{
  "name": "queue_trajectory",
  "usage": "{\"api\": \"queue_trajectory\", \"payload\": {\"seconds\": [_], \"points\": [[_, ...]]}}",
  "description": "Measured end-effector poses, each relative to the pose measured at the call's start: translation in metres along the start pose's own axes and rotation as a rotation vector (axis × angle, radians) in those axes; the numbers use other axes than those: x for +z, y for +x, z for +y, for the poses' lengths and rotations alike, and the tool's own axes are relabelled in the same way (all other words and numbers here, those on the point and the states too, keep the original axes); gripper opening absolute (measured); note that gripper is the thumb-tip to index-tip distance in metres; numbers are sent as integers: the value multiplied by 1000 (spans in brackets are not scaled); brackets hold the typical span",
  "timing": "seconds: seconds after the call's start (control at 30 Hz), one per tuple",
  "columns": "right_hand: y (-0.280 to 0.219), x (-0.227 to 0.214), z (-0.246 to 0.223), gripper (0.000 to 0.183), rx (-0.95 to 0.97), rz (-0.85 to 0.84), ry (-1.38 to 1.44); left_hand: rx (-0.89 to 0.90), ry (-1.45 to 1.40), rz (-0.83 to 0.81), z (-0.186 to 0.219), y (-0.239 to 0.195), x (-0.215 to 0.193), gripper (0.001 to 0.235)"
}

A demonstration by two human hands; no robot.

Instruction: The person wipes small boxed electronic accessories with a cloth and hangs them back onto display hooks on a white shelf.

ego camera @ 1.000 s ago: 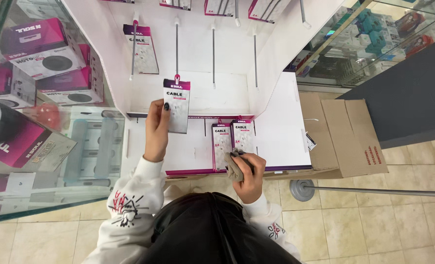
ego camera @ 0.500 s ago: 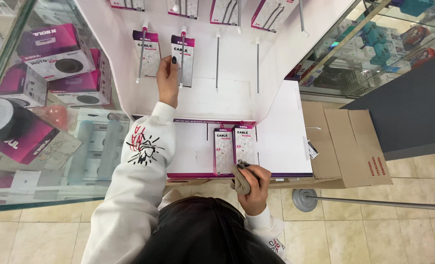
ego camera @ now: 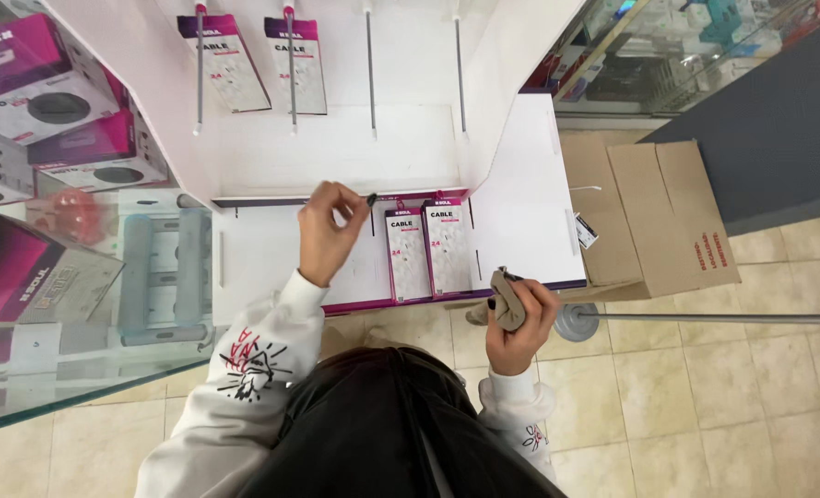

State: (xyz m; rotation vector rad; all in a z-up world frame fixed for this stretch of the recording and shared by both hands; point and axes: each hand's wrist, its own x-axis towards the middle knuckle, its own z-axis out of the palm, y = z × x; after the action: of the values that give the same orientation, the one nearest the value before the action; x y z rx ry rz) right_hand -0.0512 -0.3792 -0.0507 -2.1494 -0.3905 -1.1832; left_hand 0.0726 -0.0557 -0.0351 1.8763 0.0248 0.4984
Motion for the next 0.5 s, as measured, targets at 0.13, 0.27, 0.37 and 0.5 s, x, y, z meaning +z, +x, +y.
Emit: {"api": "queue_trajectory", "payload": {"seconds": [0.13,0.27,0.37,0.5], "points": [[-2,-5,-1,28,52,5,15,151,321,-136,13,-47,7,21],[-5,-3,-9,30,61,-18,42,213,604,-178,-26,-76,35,46],[-6,-1,-15,29,69,-26,50,248,711,-182,-34,-79,47,61],[-6,-4,-21,30,75,-29,54,240,712,-230,-44,-76,50,67]]}}
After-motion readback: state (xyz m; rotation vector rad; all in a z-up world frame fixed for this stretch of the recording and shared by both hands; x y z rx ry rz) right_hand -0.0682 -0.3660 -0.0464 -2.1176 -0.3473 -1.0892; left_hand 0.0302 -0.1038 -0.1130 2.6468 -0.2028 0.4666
